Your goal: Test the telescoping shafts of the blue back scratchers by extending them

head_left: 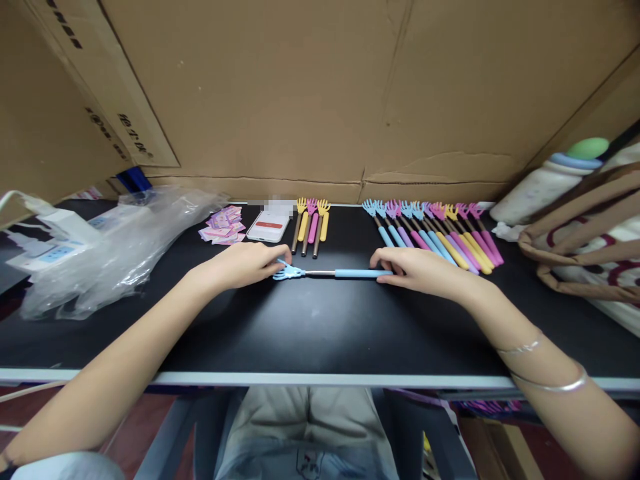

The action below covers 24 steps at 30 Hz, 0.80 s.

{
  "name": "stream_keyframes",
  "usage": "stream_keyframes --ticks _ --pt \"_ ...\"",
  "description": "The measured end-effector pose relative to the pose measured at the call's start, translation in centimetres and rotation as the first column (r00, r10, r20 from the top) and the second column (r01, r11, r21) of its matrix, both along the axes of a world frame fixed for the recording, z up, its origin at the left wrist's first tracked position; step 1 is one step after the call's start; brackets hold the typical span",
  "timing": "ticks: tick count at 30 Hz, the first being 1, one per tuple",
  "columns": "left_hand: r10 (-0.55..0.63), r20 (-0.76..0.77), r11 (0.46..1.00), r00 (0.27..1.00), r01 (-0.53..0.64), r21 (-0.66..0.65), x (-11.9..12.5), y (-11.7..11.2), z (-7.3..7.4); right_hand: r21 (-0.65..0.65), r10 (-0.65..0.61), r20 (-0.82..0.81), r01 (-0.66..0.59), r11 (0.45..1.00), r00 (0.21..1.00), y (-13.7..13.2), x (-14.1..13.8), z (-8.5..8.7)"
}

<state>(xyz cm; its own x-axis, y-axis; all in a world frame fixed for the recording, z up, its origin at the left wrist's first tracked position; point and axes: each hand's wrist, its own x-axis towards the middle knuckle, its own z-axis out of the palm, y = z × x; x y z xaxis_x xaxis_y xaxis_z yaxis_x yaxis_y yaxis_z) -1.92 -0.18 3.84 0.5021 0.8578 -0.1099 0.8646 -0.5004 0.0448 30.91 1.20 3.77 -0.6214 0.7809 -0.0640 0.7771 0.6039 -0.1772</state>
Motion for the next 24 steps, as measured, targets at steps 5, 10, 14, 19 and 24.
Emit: stream_keyframes --ticks 5,10,14,19,24 --pt "0.001 0.007 1.0 1.0 -0.001 -0.013 -0.02 0.0 0.02 -0.006 -0.013 0.026 0.013 1.0 1.0 -0.04 0.34 -0.06" --pt "0.006 0.0 1.0 1.0 -0.006 -0.009 -0.06 0.13 -0.14 -0.009 -0.021 0.079 0.022 1.0 0.997 -0.31 0.29 0.12" --pt "0.013 -0.015 1.0 1.0 -0.014 -0.018 -0.07 0.24 -0.24 -0.005 -0.03 0.121 0.031 1.0 0.992 -0.53 0.04 0.38" --pt "0.026 -0.025 0.999 0.999 -0.027 -0.024 -0.02 0.25 -0.26 -0.018 -0.032 0.138 0.035 0.999 0.99 -0.45 0.09 0.36" --pt "0.026 -0.034 0.999 0.999 -0.026 -0.018 0.17 0.05 -0.08 -0.026 -0.041 0.144 0.045 0.999 0.989 -0.48 0.13 0.37"
